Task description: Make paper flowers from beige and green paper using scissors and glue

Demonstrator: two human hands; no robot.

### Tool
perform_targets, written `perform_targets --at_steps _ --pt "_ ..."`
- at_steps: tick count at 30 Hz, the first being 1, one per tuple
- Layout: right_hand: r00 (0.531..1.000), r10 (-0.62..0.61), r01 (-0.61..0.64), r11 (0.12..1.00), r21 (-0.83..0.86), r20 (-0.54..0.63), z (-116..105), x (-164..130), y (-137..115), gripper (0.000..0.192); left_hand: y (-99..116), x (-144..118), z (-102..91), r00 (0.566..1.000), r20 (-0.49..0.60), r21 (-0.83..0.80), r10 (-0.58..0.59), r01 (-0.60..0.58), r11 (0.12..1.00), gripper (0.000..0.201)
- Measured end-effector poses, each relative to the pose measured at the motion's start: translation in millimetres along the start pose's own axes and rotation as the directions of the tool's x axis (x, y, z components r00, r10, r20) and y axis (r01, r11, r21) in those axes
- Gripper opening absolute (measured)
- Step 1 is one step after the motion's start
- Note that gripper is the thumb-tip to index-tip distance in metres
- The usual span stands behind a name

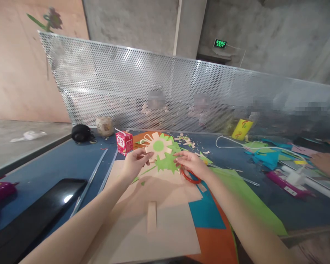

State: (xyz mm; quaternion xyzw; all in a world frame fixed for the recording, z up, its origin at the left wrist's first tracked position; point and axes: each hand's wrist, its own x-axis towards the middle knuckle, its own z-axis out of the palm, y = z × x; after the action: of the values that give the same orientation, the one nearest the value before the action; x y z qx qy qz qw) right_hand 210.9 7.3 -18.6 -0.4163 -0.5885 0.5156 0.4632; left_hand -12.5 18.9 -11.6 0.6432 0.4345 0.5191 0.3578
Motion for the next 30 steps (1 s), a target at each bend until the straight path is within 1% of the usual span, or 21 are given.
perform_targets --at_steps 3,5,8,11,14,19,23,30 --pt "0.999 -0.035 0.034 0.996 -0.078 -0.01 0.1 -0.1 -1.7 0.026 -0.2 2.6 -2.2 0.998 -0.056 -0.049 0.004 -0.007 0.999 0.022" --pt "0.998 -0.058 0.055 0.993 -0.101 -0.03 0.5 -0.5 -2.6 0.024 -0.4 6.7 -6.1 0.992 -0.127 -0.083 0.024 -0.035 0.996 0.021" --pt "0.996 -0.067 0.062 0.995 -0.083 -0.062 1.9 -0.6 -2.0 0.023 -2.3 15.9 -15.9 0.964 -0.259 -0.138 0.052 -0.09 0.986 0.019" --pt "0.997 -0.049 0.044 0.996 -0.073 -0.064 3.0 0.9 1.2 0.023 -6.9 24.8 -26.2 0.937 -0.345 -0.109 0.055 -0.099 0.989 0.02" --pt "0.995 -0.039 0.032 0.996 -0.081 -0.095 2.0 3.3 5.1 0.022 -10.3 28.1 -31.5 0.925 -0.373 -0.047 0.076 -0.101 0.994 0.02" --pt "0.971 -0.083 0.056 0.991 -0.124 -0.225 -3.1 6.1 7.8 0.018 -6.8 24.6 -32.8 0.901 -0.411 -0.029 0.142 -0.168 0.985 0.02" --pt "0.959 -0.117 0.073 0.982 -0.174 -0.257 -5.9 8.2 10.4 0.016 -7.3 26.7 -35.9 0.879 -0.467 -0.068 0.094 -0.142 0.988 0.021" --pt "0.961 -0.118 0.063 0.973 -0.22 -0.249 -0.6 9.8 16.0 0.013 -12.5 33.0 -42.2 0.855 -0.519 -0.132 0.018 -0.101 0.986 0.025"
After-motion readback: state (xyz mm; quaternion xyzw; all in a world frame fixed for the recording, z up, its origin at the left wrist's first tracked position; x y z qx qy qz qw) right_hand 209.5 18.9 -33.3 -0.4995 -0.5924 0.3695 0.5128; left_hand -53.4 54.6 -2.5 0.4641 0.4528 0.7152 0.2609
